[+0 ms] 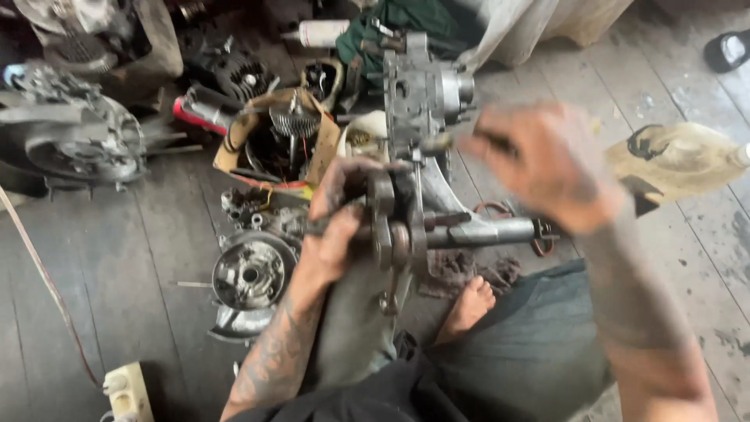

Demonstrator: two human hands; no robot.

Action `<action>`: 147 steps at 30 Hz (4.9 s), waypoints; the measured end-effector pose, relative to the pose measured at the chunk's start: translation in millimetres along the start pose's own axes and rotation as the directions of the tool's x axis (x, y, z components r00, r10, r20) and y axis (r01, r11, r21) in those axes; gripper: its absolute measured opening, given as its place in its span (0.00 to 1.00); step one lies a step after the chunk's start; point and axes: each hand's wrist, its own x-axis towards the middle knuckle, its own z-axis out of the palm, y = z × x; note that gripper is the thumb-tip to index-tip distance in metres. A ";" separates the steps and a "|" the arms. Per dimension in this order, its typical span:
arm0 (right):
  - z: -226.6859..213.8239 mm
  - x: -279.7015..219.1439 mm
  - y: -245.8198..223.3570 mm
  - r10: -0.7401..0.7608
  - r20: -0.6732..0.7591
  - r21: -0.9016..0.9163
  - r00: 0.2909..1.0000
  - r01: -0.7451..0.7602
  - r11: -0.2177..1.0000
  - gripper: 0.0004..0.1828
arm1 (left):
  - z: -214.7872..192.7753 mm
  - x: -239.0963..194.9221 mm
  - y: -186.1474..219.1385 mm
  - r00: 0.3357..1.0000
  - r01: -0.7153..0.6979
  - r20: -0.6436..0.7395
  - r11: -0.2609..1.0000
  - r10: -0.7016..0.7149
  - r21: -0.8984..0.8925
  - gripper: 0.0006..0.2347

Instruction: Scrubbing and cleaning motorcycle engine components using a brush and solvent on a workshop floor.

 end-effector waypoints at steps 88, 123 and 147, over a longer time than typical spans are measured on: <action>1.0 -99.1 -78.8 0.354 -0.248 0.579 0.902 -0.155 0.800 0.22 | -24.8 31.3 20.0 0.995 -0.063 0.083 0.980 0.048 0.191 0.22; -26.3 -59.8 -138.9 0.458 0.097 0.446 0.884 -0.450 0.774 0.23 | 15.2 6.7 34.7 0.928 -0.222 -0.148 0.824 0.343 0.521 0.19; -9.5 -52.3 -60.9 -0.134 -0.009 0.174 0.991 0.134 0.976 0.29 | 9.5 13.0 29.9 0.954 -0.258 -0.023 0.859 0.298 0.441 0.23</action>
